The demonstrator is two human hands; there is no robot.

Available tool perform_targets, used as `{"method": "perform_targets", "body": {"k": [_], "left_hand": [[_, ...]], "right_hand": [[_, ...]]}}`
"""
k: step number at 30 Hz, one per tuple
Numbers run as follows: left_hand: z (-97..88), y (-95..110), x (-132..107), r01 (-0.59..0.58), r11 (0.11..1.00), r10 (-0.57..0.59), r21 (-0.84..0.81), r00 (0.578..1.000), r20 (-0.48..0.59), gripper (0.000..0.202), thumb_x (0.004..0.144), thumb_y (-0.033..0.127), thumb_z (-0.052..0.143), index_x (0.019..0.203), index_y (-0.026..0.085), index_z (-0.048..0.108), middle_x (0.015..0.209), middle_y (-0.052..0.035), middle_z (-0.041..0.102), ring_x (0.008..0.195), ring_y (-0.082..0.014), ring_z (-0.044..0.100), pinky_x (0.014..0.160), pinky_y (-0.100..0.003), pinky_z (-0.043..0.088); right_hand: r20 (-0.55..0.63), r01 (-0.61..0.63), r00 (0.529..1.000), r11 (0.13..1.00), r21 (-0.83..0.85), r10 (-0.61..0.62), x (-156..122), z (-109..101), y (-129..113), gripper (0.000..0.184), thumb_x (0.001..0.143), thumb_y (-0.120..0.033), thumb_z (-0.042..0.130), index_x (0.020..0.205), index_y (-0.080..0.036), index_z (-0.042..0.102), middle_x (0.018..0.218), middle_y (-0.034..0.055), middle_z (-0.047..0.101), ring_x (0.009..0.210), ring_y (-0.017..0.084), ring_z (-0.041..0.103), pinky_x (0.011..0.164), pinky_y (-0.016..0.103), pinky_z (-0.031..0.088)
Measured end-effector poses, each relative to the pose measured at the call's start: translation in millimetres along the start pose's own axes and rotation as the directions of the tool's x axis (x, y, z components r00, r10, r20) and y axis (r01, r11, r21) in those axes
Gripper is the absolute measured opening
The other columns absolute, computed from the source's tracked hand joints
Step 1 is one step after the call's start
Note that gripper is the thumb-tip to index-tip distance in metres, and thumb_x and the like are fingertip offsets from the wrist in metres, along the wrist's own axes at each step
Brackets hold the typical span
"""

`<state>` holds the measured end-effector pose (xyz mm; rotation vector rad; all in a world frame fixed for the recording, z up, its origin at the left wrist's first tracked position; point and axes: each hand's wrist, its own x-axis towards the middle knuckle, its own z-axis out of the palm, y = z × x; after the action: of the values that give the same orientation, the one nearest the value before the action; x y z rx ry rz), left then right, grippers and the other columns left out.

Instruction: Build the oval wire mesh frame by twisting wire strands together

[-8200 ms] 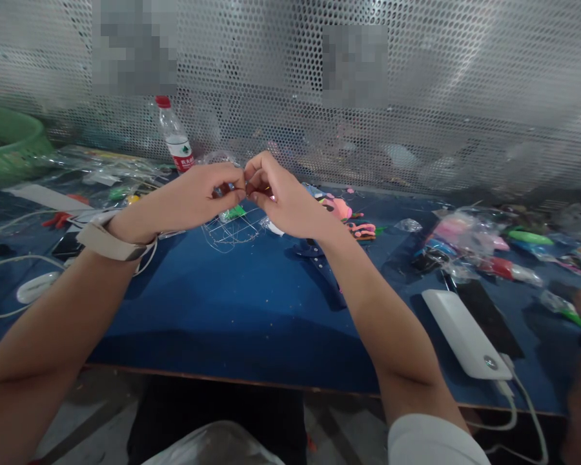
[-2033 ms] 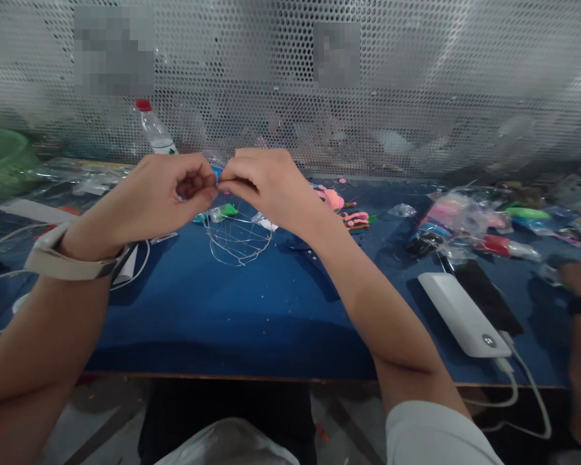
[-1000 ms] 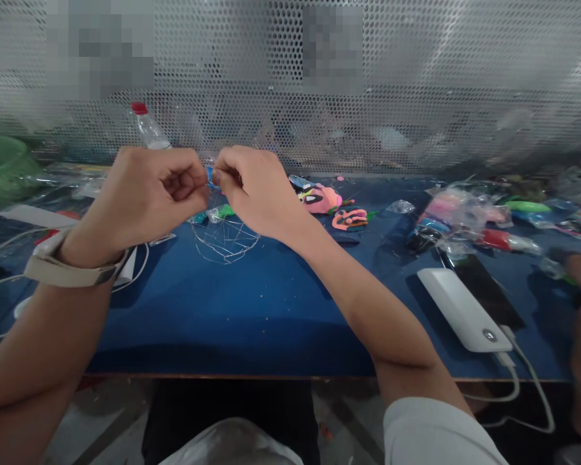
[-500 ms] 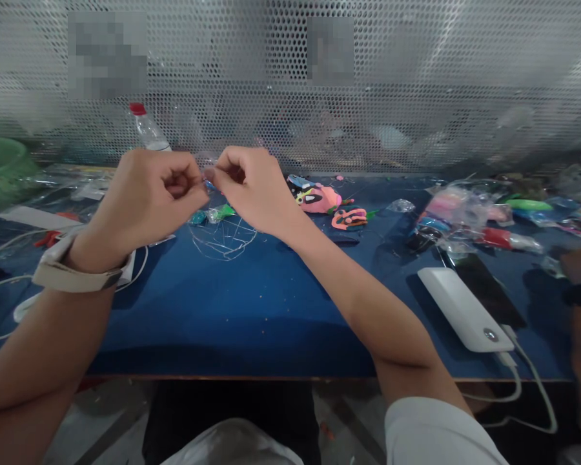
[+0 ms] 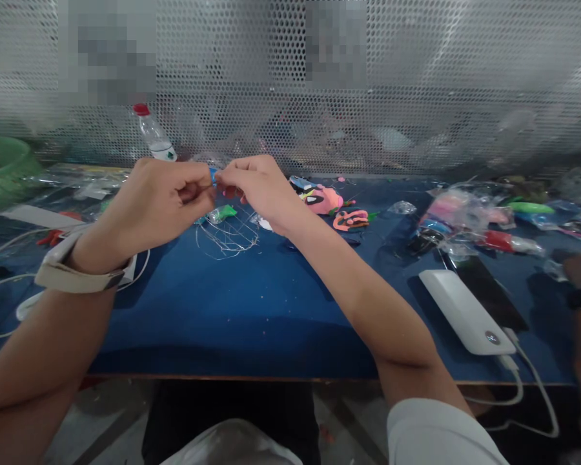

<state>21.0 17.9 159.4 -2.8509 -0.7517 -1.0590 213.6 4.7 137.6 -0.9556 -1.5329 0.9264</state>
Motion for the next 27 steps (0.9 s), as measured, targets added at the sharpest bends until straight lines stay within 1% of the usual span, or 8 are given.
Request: {"method": "perform_targets", "body": {"k": [2, 4, 9, 15, 21, 23, 26, 27], "left_hand": [[2.4, -0.3, 0.1, -0.015, 1.000, 0.015, -0.011, 1.000, -0.019, 0.034, 0.086, 0.009, 0.063, 0.069, 0.021, 0.036, 0.056, 0.0068, 0.034, 0.054, -0.0104, 0.029, 0.056, -0.031, 0.027], [4.9, 0.5, 0.3, -0.010, 1.000, 0.009, -0.022, 0.999, -0.045, 0.034, 0.086, 0.009, 0.064, 0.068, 0.021, 0.038, 0.056, 0.0069, 0.034, 0.054, -0.0102, 0.029, 0.055, -0.031, 0.027], [8.5, 3.9, 0.8, 0.025, 1.000, -0.025, -0.003, 0.995, -0.098, 0.029, 0.087, 0.011, 0.064, 0.069, 0.021, 0.045, 0.057, 0.0064, 0.043, 0.053, -0.0102, 0.035, 0.057, -0.031, 0.032], [12.0, 3.2, 1.1, 0.037, 0.999, -0.036, 0.007, 0.990, -0.133, 0.025, 0.085, 0.012, 0.068, 0.072, 0.022, 0.049, 0.060, 0.0055, 0.050, 0.055, -0.0103, 0.042, 0.058, -0.030, 0.033], [8.8, 7.2, 0.3, 0.062, 0.998, -0.063, -0.009, 0.984, -0.169, 0.031, 0.097, 0.021, 0.060, 0.069, 0.023, 0.047, 0.057, 0.0044, 0.048, 0.054, -0.0121, 0.045, 0.058, -0.032, 0.037], [7.5, 7.1, 0.0, 0.081, 0.997, -0.078, 0.008, 0.977, -0.200, 0.031, 0.095, 0.021, 0.062, 0.069, 0.023, 0.046, 0.057, 0.0044, 0.049, 0.053, -0.0118, 0.045, 0.057, -0.031, 0.038], [6.7, 5.8, -0.4, 0.102, 0.995, -0.102, -0.011, 0.971, -0.218, 0.024, 0.091, 0.020, 0.063, 0.071, 0.023, 0.051, 0.059, 0.0042, 0.053, 0.054, -0.0117, 0.048, 0.057, -0.030, 0.038], [6.7, 5.5, -0.5, 0.103, 0.994, -0.105, -0.023, 0.970, -0.220, 0.023, 0.090, 0.018, 0.063, 0.071, 0.023, 0.052, 0.060, 0.0041, 0.054, 0.055, -0.0116, 0.049, 0.057, -0.030, 0.038]], "right_hand": [[0.000, -0.069, 0.998, 0.996, 0.056, 0.069, 0.2, -0.4, -2.4, 0.033, 0.092, -0.017, 0.065, 0.059, -0.020, 0.060, 0.064, -0.0001, 0.056, 0.065, 0.013, 0.049, 0.059, 0.028, 0.039], [-0.017, -0.077, 0.997, 0.996, 0.047, 0.078, -0.7, -0.8, -5.1, 0.036, 0.091, -0.014, 0.063, 0.057, -0.020, 0.056, 0.062, -0.0008, 0.052, 0.064, 0.013, 0.047, 0.058, 0.028, 0.038], [-0.081, 0.062, 0.994, 0.990, -0.128, -0.073, -5.8, -2.8, -11.5, 0.040, 0.093, -0.019, 0.070, 0.057, -0.021, 0.050, 0.061, -0.0023, 0.049, 0.065, 0.012, 0.047, 0.061, 0.029, 0.037], [-0.100, 0.182, 0.966, 0.904, -0.387, -0.238, -9.6, -4.1, -12.8, 0.031, 0.096, -0.027, 0.073, 0.068, -0.022, 0.059, 0.067, -0.0005, 0.061, 0.069, 0.015, 0.054, 0.061, 0.030, 0.041], [-0.060, 0.220, 0.959, 0.859, -0.463, -0.278, -14.6, -8.2, -19.8, 0.036, 0.100, -0.045, 0.075, 0.074, -0.024, 0.063, 0.069, 0.0004, 0.064, 0.070, 0.018, 0.059, 0.063, 0.033, 0.048], [-0.001, 0.272, 0.951, 0.840, -0.468, -0.309, -18.1, -10.6, -24.2, 0.028, 0.099, -0.041, 0.077, 0.078, -0.025, 0.067, 0.075, 0.0014, 0.069, 0.074, 0.020, 0.063, 0.068, 0.035, 0.053], [0.060, 0.351, 0.927, 0.798, -0.490, -0.371, -23.2, -15.1, -28.0, 0.006, 0.096, -0.029, 0.079, 0.098, -0.027, 0.073, 0.089, 0.0024, 0.074, 0.084, 0.022, 0.069, 0.079, 0.038, 0.057], [0.071, 0.370, 0.918, 0.775, -0.512, -0.391, -24.4, -16.8, -28.0, 0.010, 0.096, -0.026, 0.078, 0.105, -0.028, 0.074, 0.093, 0.0024, 0.074, 0.087, 0.023, 0.069, 0.081, 0.038, 0.057]]}}
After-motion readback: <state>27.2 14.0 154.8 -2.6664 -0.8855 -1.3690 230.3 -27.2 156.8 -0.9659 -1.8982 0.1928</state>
